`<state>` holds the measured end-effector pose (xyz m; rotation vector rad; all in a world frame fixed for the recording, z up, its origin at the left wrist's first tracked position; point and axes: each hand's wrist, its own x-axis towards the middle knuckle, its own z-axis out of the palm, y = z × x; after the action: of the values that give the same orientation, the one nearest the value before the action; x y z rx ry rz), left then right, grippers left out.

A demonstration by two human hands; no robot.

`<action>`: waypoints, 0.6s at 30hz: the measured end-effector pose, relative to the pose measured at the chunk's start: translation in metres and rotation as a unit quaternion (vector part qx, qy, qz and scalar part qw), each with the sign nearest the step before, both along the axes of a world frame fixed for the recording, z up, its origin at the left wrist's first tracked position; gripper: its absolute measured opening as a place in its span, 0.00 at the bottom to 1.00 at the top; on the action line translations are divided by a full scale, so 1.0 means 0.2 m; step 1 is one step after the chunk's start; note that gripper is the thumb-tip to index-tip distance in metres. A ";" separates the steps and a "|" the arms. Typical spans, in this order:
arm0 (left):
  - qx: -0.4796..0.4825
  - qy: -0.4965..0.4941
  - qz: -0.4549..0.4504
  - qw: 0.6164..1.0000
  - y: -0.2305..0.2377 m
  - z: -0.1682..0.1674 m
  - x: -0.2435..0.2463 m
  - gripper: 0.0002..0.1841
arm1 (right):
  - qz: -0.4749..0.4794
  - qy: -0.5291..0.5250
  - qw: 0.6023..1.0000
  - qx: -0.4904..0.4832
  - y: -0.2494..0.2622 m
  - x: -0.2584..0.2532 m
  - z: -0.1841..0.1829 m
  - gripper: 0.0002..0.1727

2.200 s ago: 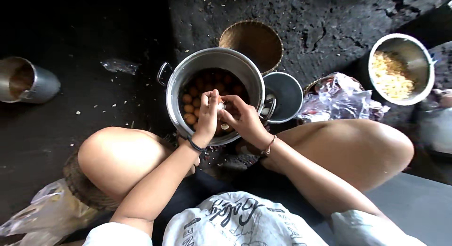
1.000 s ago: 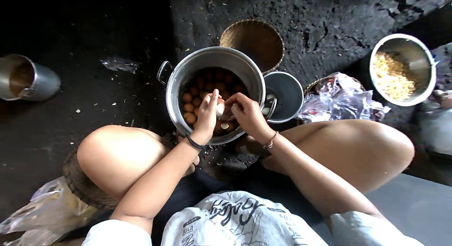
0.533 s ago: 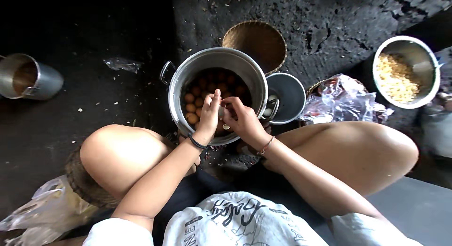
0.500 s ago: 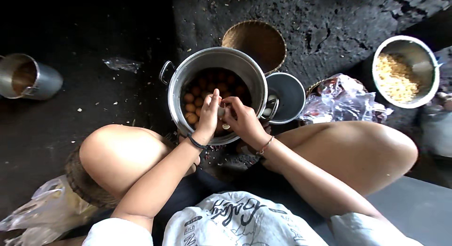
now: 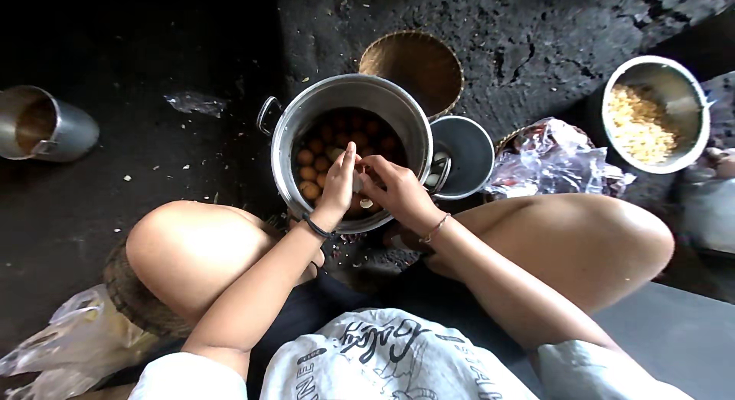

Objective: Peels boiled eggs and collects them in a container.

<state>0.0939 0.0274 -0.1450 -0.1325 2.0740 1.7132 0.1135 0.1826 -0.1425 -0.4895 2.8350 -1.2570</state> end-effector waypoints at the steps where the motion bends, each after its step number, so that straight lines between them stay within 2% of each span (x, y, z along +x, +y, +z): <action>1: -0.003 0.000 0.001 1.000 0.00 0.01 0.00 0.35 | -0.001 0.016 1.000 0.015 -0.01 0.00 -0.01 0.15; 8: 0.009 0.006 -0.001 1.000 0.02 -0.03 0.00 0.32 | -0.010 0.057 0.993 0.107 -0.04 0.01 -0.02 0.14; 18: -0.001 0.020 0.000 1.000 0.02 -0.06 0.00 0.29 | -0.024 0.062 0.992 0.106 -0.05 0.02 -0.06 0.13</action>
<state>0.0946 0.0321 -0.1573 -0.1007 2.1041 1.7277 0.1182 0.1729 -0.1553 -0.5115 3.0528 -0.9468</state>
